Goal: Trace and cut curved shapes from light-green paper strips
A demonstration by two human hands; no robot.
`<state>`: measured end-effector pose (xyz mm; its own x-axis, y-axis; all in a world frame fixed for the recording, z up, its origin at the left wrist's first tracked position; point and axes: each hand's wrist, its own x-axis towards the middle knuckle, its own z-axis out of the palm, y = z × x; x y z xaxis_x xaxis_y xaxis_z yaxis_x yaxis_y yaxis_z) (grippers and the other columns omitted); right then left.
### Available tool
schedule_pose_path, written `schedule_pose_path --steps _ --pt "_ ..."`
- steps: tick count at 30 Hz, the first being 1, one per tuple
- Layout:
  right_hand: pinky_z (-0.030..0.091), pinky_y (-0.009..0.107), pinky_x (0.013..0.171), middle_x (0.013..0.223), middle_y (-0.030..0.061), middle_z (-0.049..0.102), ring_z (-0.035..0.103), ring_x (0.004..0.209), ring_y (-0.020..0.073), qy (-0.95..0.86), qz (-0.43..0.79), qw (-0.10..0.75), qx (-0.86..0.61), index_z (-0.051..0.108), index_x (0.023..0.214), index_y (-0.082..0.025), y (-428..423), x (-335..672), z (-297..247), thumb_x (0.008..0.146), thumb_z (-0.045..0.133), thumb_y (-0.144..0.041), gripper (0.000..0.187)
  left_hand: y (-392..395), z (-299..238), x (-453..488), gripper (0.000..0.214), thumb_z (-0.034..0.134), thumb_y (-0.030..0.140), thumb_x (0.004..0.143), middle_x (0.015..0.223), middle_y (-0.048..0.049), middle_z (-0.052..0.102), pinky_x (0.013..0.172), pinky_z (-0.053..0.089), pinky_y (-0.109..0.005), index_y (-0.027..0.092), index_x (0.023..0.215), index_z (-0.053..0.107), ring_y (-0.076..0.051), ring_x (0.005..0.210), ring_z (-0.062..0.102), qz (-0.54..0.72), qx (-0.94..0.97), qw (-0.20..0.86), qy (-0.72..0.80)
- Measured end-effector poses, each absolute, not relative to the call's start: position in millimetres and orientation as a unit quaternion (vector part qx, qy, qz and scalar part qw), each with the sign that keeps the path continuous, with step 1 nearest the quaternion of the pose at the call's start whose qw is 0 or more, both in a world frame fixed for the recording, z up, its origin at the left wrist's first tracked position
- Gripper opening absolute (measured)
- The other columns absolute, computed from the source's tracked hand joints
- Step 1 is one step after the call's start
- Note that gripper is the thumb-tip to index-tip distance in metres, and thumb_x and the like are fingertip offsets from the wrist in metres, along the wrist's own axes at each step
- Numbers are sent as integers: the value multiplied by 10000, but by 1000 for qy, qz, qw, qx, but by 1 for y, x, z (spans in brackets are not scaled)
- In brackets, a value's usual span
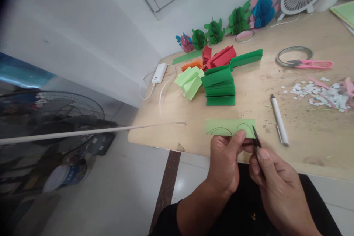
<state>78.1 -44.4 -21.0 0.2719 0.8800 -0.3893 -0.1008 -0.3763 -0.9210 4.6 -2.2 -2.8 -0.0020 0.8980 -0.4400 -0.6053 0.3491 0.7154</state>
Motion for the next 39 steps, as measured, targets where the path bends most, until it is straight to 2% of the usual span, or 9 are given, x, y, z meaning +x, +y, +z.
schedule_pose_path --steps 11,21,28,33,39 --pt "333 268 426 493 -18 396 356 464 116 -278 551 487 -618 460 487 -230 -50 81 -32 746 570 -601 466 -3 -4 5 140 668 265 742 650 -53 704 562 519 -217 130 712 684 -148 610 678 553 174 687 439" --pt "290 277 405 450 -20 369 331 421 111 -332 515 457 -645 434 452 -228 -47 81 -27 765 514 -638 521 -3 -3 4 218 727 333 707 642 -63 704 566 523 -232 118 725 694 -162 614 681 550 171 691 437" --pt "292 276 403 464 -20 369 326 426 110 -337 509 453 -650 434 456 -230 -50 81 -33 767 510 -636 518 -3 -6 3 254 766 351 668 792 -86 739 594 536 -250 125 770 708 -175 678 694 549 163 693 439" --pt "303 278 410 467 -14 384 352 430 116 -349 500 447 -655 443 455 -233 -48 82 -28 773 492 -642 520 -4 -7 3 179 735 289 697 901 -95 742 619 530 -236 129 770 707 -169 736 696 557 177 690 427" --pt "280 280 396 451 -15 373 339 413 113 -358 492 446 -656 433 446 -232 -47 82 -28 778 482 -640 528 -2 -6 2 148 733 266 679 889 -93 739 706 529 -247 127 715 697 -161 762 690 549 164 689 444"
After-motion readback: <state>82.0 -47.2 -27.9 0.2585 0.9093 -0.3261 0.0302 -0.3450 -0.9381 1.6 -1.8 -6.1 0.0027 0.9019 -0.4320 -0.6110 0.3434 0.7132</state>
